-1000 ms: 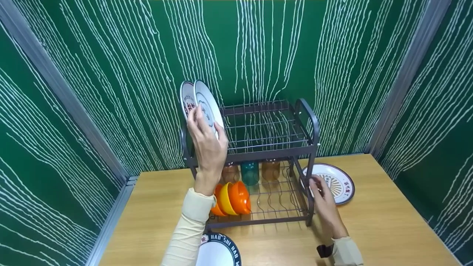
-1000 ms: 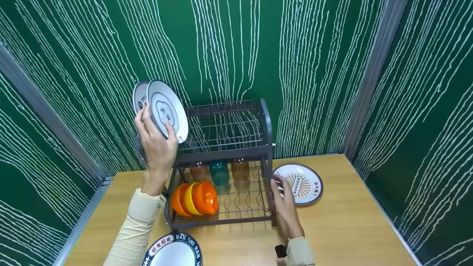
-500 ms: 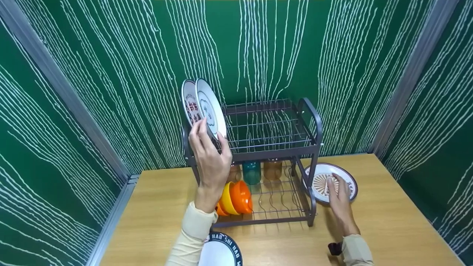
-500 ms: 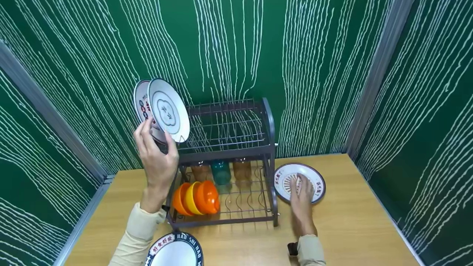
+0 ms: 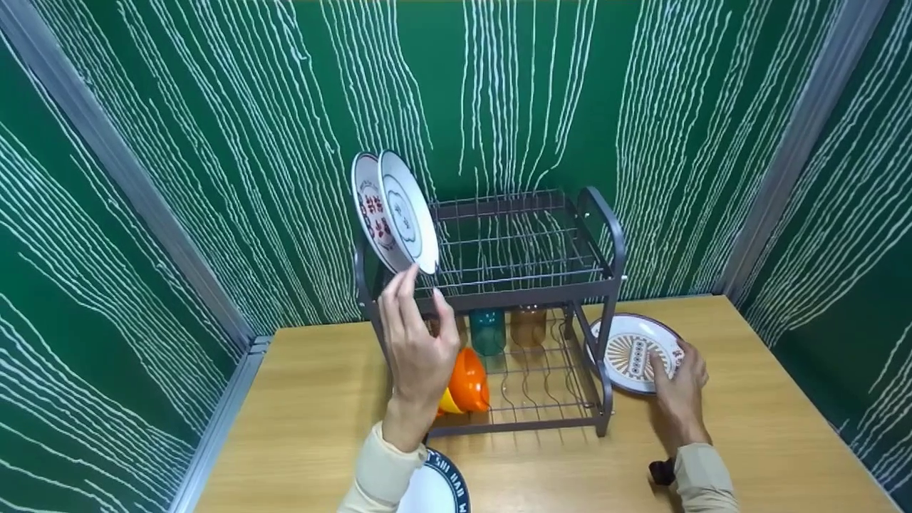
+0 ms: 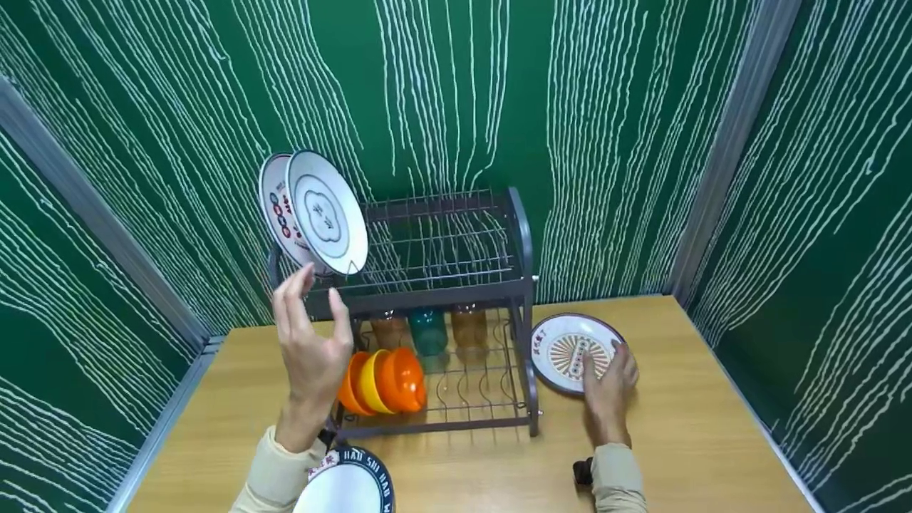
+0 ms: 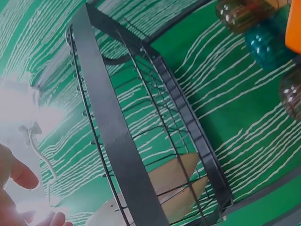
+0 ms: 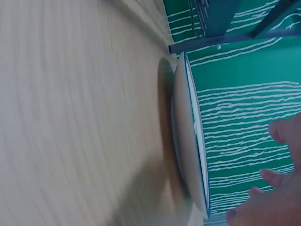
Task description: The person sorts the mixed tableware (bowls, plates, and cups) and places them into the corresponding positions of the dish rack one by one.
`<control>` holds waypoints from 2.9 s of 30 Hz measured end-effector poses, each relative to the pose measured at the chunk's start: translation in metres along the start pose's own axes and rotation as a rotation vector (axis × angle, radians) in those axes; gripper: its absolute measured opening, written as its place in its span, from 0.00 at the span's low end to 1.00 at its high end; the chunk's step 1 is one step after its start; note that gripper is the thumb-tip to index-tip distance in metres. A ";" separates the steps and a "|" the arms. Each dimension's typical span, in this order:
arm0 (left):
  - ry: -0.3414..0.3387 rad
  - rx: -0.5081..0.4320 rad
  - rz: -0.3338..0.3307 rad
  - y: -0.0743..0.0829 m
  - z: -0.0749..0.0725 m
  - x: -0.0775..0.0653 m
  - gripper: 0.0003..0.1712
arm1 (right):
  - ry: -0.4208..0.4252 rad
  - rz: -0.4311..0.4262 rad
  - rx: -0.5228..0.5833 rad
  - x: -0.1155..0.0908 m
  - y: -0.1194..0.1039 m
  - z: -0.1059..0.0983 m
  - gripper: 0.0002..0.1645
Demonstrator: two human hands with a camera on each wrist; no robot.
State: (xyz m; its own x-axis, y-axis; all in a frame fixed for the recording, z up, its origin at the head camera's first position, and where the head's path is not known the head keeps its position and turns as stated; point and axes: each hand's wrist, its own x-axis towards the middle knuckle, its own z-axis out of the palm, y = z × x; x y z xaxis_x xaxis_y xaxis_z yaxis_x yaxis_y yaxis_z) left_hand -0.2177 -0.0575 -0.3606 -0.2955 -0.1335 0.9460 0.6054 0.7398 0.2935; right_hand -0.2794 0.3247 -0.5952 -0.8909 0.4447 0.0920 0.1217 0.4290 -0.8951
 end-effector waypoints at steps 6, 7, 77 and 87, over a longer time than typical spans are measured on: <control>-0.045 -0.027 -0.031 0.007 -0.009 -0.024 0.27 | -0.013 0.102 -0.041 0.007 0.008 -0.001 0.47; -0.054 -0.034 -0.038 0.008 -0.010 -0.029 0.27 | -0.016 0.114 -0.049 0.008 0.010 -0.001 0.48; -0.339 -0.337 -0.390 0.058 0.023 -0.204 0.14 | 0.045 0.539 0.327 -0.054 0.015 -0.085 0.39; -0.428 -0.450 -0.508 0.076 0.034 -0.203 0.14 | 0.008 0.521 0.480 -0.092 0.000 -0.094 0.40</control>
State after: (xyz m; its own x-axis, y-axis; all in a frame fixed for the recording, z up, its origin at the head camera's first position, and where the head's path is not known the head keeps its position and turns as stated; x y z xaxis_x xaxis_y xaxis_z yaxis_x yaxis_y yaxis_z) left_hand -0.1369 0.0483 -0.5350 -0.8175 -0.0502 0.5737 0.5337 0.3080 0.7876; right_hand -0.1566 0.3580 -0.5629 -0.7657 0.5044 -0.3991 0.3237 -0.2341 -0.9167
